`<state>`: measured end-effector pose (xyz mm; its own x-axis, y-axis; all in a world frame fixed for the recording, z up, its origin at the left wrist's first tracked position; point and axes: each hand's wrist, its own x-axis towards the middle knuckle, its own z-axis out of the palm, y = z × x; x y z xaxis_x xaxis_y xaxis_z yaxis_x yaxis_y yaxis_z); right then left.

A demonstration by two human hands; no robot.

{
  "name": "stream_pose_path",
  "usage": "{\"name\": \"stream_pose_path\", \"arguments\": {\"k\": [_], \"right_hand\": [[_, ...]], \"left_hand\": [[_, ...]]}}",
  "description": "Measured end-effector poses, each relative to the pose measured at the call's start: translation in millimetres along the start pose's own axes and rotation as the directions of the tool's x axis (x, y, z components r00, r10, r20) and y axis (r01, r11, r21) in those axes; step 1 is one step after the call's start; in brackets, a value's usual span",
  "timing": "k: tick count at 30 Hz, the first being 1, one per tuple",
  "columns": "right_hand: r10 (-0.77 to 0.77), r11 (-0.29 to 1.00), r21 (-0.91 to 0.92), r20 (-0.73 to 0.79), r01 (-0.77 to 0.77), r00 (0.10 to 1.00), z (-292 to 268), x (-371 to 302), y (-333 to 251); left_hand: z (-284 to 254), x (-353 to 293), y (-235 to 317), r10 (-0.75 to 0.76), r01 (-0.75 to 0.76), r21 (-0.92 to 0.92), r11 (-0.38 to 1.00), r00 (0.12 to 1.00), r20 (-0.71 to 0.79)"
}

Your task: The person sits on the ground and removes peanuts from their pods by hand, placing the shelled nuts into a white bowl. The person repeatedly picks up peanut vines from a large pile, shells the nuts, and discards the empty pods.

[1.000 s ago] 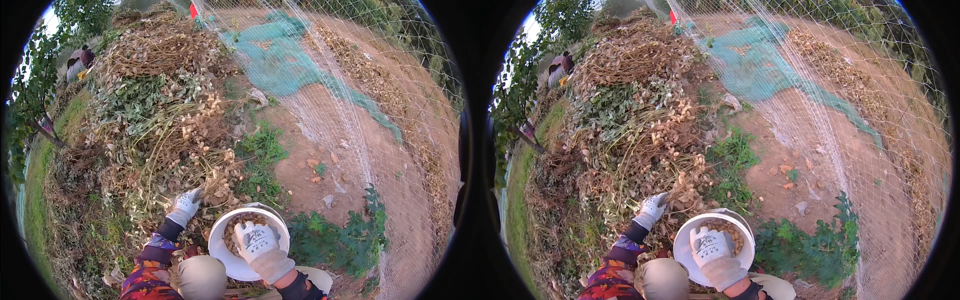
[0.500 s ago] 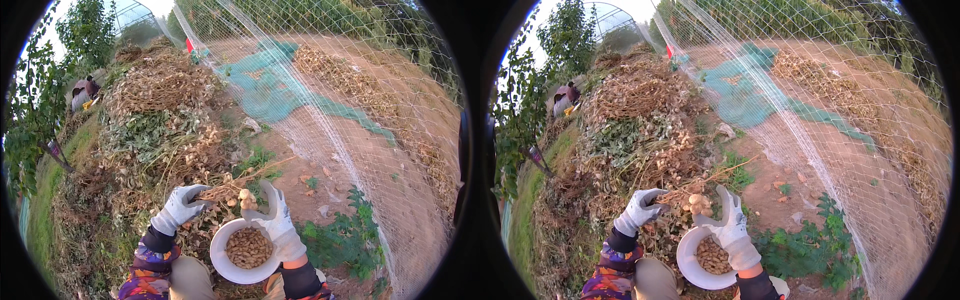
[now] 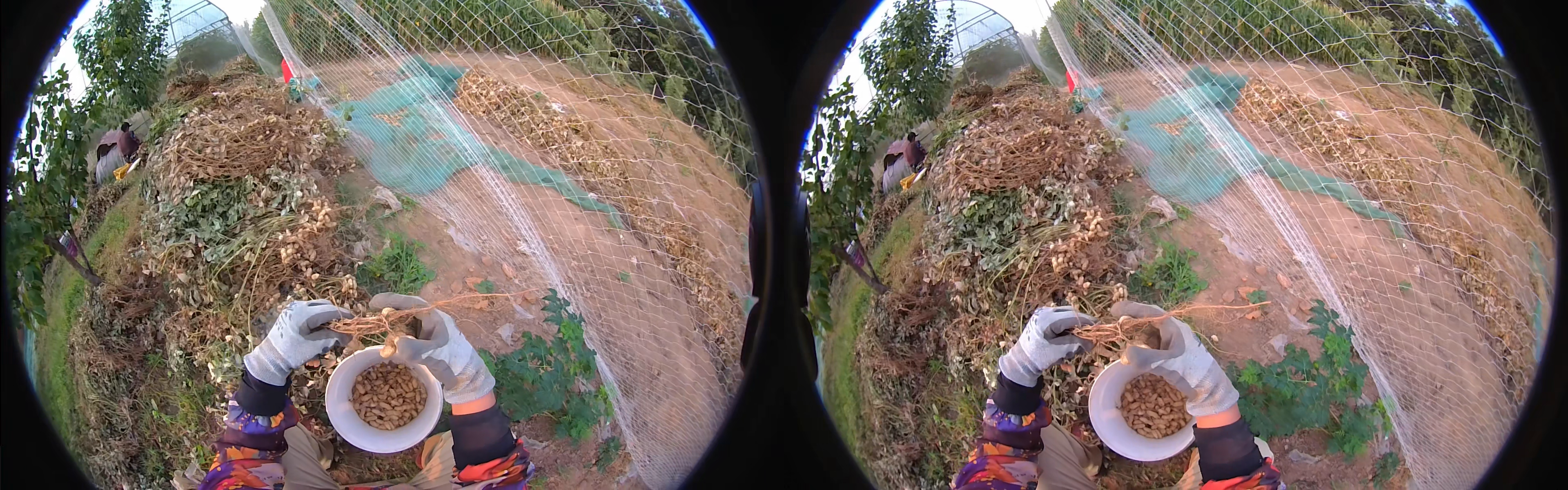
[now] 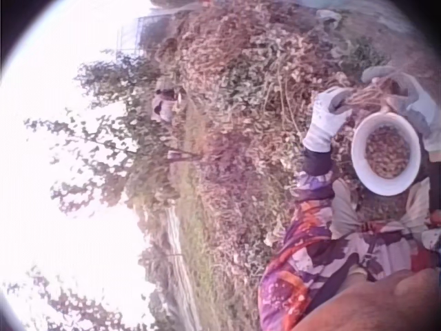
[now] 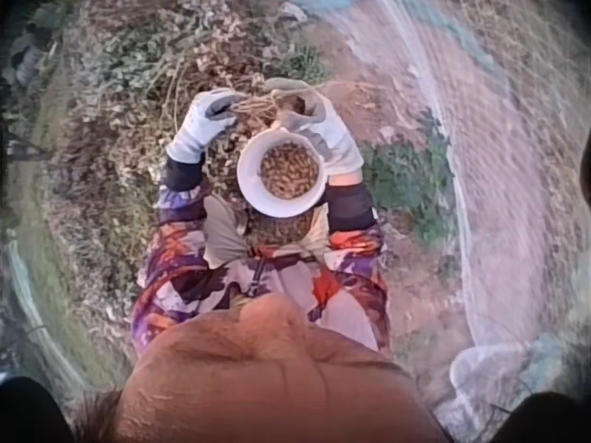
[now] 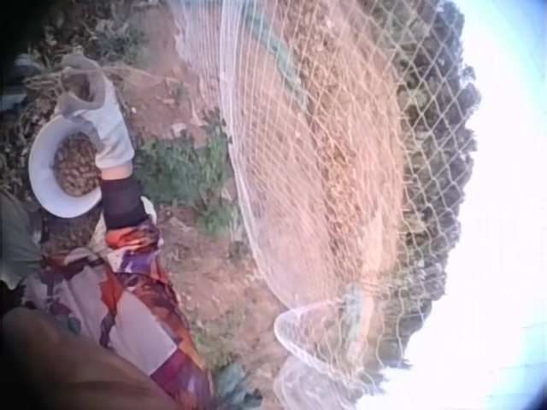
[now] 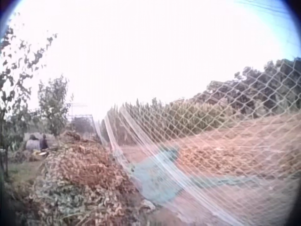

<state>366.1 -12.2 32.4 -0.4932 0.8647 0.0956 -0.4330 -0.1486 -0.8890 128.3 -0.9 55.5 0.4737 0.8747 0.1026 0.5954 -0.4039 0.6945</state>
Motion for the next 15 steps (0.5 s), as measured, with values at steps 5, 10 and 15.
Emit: {"name": "stream_pose_path", "arguments": {"k": [5, 10, 15], "right_hand": [[-0.094, 0.949, -0.306, -0.038, 0.078, 0.995, 6, 7, 13], [-0.211, 0.911, -0.354, 0.047, 0.214, 0.976, 4, 18, 22], [-0.141, 0.856, -0.487, 0.098, 0.171, 0.985, -1, 25, 42]], "left_hand": [[9, -1, -19, 0.222, -0.175, 0.335, 0.926, 0.969, -0.107], [6, -10, -35, 0.143, -0.133, 0.095, 0.987, 0.983, -0.115], [4, -16, -41, -0.033, 0.027, -0.076, 0.997, 0.996, -0.077]]}}
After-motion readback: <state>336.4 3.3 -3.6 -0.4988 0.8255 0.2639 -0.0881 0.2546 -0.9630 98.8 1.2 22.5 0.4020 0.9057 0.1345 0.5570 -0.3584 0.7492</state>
